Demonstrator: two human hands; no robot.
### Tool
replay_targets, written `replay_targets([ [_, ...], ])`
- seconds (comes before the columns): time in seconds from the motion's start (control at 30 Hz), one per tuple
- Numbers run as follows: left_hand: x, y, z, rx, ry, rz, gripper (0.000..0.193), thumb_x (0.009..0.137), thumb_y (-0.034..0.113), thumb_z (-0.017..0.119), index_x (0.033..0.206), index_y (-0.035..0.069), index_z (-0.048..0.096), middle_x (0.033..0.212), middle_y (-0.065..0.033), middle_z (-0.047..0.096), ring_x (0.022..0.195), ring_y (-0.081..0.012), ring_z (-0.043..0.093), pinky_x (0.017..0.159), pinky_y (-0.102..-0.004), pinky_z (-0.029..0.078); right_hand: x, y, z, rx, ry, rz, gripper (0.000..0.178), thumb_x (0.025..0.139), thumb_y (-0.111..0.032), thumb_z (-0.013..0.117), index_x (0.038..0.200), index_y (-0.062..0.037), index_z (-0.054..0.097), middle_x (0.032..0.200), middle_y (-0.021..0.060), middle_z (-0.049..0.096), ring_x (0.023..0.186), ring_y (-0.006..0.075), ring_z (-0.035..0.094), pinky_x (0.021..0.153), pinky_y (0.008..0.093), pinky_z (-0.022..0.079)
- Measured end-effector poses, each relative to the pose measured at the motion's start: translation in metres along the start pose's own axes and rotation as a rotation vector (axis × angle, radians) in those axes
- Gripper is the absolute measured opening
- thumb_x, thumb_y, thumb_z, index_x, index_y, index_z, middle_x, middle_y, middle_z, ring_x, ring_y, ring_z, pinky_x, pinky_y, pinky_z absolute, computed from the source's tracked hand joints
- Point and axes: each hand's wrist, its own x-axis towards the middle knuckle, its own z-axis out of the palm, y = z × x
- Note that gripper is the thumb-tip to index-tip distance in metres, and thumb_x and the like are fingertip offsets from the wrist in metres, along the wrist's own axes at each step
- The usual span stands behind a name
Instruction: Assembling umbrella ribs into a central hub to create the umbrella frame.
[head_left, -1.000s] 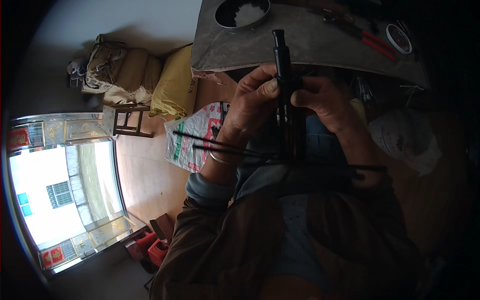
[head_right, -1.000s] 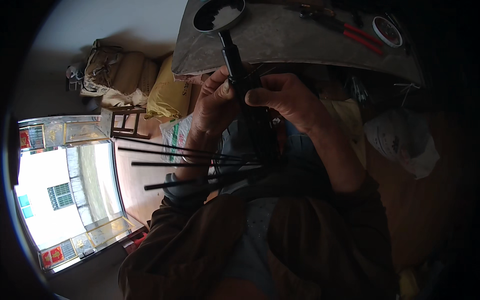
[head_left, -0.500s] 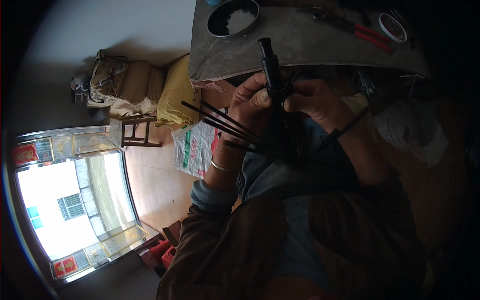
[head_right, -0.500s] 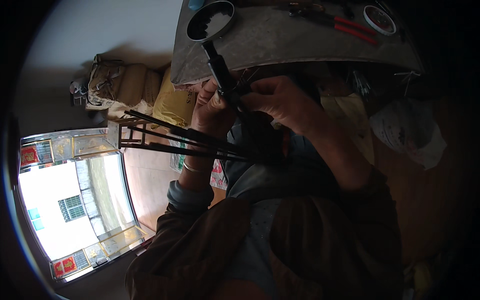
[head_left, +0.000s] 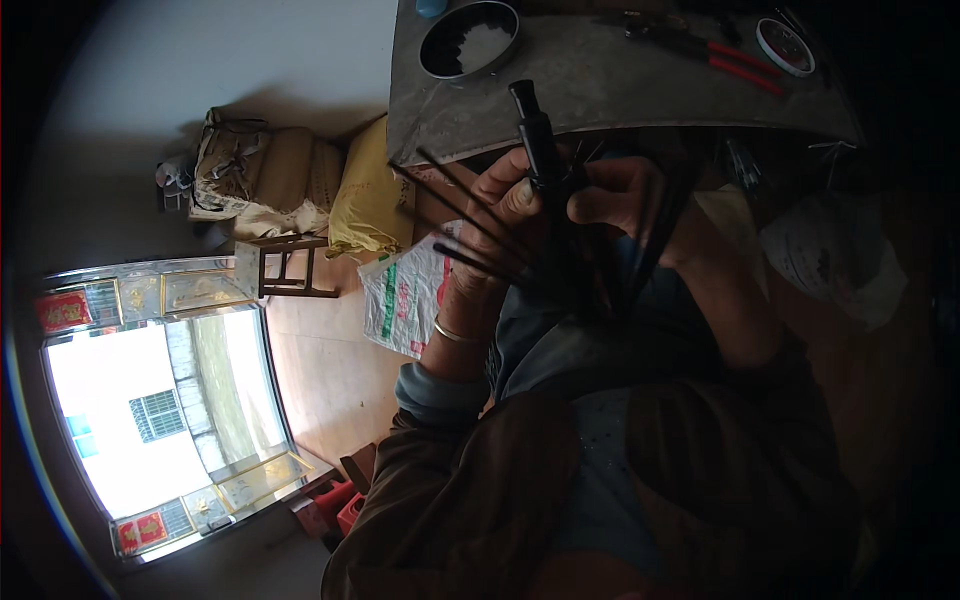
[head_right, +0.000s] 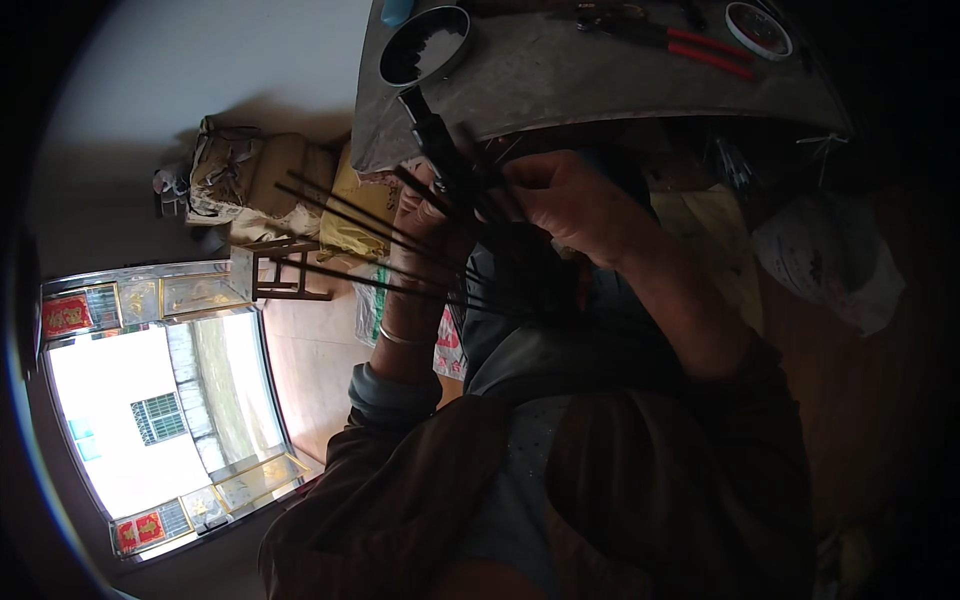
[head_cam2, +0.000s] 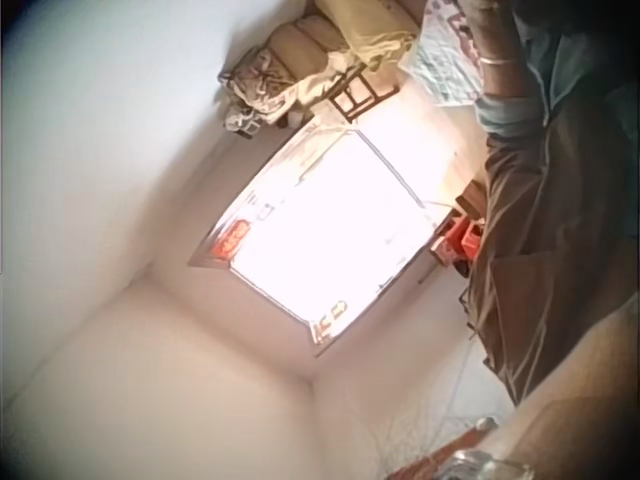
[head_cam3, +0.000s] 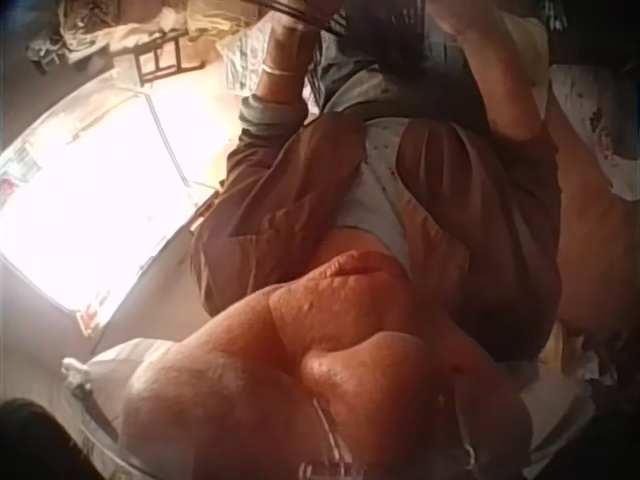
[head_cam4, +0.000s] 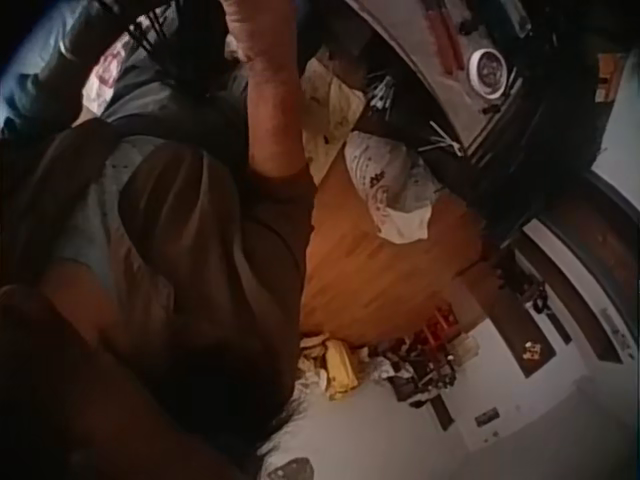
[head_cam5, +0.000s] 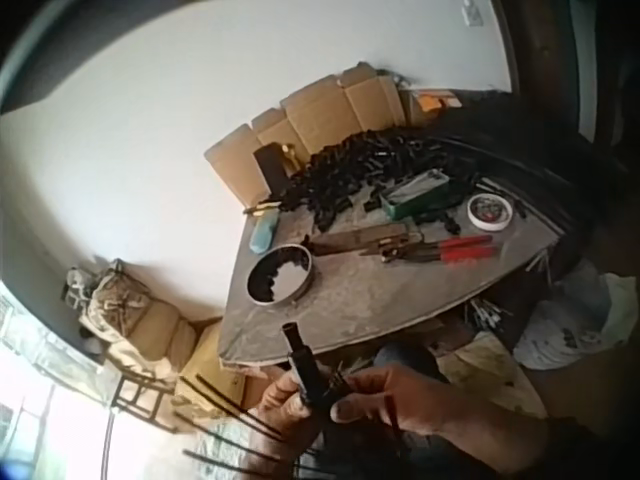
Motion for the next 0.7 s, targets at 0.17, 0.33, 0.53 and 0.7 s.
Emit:
replay_targets([
  [0.17, 0.002, -0.001, 0.002, 0.096, 0.062, -0.059, 0.036, 0.086, 0.018, 0.066, 0.116, 0.001, 0.057, 0.103, -0.0068, 0.063, 0.093, -0.0162, 0.061, 0.084, -0.0280, 0.049, -0.002, 0.000, -0.005, -0.072, 0.026, -0.037, 0.028, 0.077, -0.031, 0.076, 0.087, -0.0053, 0.069, 0.068, -0.0055, 0.055, 0.063, 0.0027, 0.046, 0.059, 0.0215, 0.035],
  [0.33, 0.005, -0.004, 0.010, 0.062, 0.168, -0.085, 0.038, 0.086, 0.023, 0.066, 0.116, 0.001, 0.057, 0.096, -0.0058, 0.064, 0.085, -0.0155, 0.062, 0.078, -0.0273, 0.050, 0.002, 0.005, -0.002, -0.001, 0.069, -0.073, 0.028, 0.077, -0.032, 0.077, 0.085, -0.0063, 0.069, 0.065, -0.0071, 0.053, 0.060, 0.0013, 0.043, 0.054, 0.0209, 0.033],
  [0.53, 0.008, 0.002, -0.003, 0.303, 0.010, -0.095, 0.032, 0.093, 0.021, 0.056, 0.120, 0.003, 0.054, 0.109, -0.0059, 0.061, 0.099, -0.0142, 0.059, 0.085, -0.0261, 0.048, 0.003, 0.006, -0.005, -0.017, 0.051, -0.082, 0.028, 0.078, -0.031, 0.076, 0.091, -0.0065, 0.068, 0.067, -0.0073, 0.053, 0.060, 0.0004, 0.044, 0.053, 0.0191, 0.033],
  [0.7, 0.018, 0.004, -0.008, 0.389, 0.006, -0.040, 0.030, 0.089, 0.022, 0.064, 0.112, 0.004, 0.058, 0.094, -0.0022, 0.063, 0.084, -0.0114, 0.060, 0.073, -0.0251, 0.049, 0.003, 0.002, 0.001, 0.051, 0.053, -0.091, 0.031, 0.079, -0.030, 0.076, 0.097, -0.0067, 0.066, 0.068, -0.0073, 0.054, 0.061, 0.0002, 0.046, 0.053, 0.0193, 0.035],
])
